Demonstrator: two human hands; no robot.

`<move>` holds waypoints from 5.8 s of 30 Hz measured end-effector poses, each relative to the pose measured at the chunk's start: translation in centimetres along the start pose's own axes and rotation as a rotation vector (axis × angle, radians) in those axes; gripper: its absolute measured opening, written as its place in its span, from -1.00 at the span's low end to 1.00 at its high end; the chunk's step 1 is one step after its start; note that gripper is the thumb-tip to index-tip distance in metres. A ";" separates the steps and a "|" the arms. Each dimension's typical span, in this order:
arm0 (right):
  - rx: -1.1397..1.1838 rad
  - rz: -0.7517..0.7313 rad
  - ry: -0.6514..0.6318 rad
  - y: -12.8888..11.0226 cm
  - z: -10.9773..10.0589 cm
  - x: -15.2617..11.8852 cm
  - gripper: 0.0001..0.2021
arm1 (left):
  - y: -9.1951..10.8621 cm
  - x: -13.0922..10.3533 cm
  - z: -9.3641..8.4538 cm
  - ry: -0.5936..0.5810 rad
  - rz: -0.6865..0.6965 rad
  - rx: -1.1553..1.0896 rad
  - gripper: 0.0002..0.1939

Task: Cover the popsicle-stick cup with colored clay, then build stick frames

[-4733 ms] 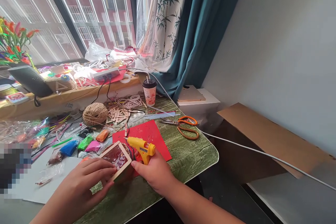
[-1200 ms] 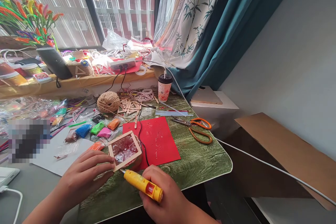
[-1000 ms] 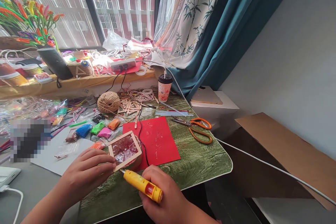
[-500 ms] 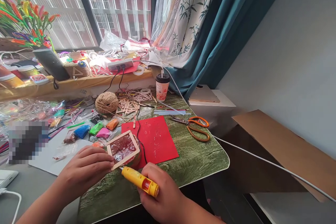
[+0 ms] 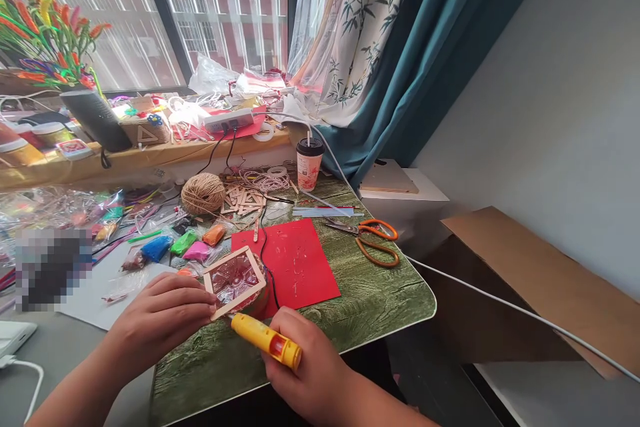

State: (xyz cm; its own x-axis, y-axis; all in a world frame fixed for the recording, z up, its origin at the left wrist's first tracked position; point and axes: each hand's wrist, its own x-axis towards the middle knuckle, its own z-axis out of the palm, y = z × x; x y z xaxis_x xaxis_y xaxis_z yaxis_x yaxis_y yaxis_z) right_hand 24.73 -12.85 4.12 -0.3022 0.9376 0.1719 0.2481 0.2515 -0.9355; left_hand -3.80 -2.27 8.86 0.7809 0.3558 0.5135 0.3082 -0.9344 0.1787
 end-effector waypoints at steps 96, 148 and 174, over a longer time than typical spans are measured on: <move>-0.120 -0.145 0.135 0.7 -1.2 -1.0 -0.77 | -0.9 -0.1 -0.3 -0.042 0.031 -0.009 -0.79; 0.866 0.391 0.364 2.5 -2.7 8.9 -0.58 | 9.0 -4.3 12.5 0.515 -1.180 -0.625 0.02; 1.084 0.454 0.585 2.0 5.3 3.1 -0.35 | -2.0 -5.5 4.9 0.106 -0.965 -0.739 0.32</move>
State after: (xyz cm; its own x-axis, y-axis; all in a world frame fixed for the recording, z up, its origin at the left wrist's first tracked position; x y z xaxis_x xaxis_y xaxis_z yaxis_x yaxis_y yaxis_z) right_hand 19.45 -10.69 1.18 0.1211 0.9207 -0.3710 -0.7225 -0.1745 -0.6689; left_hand -6.01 -2.29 1.58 0.3437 0.9385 -0.0343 0.3266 -0.0852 0.9413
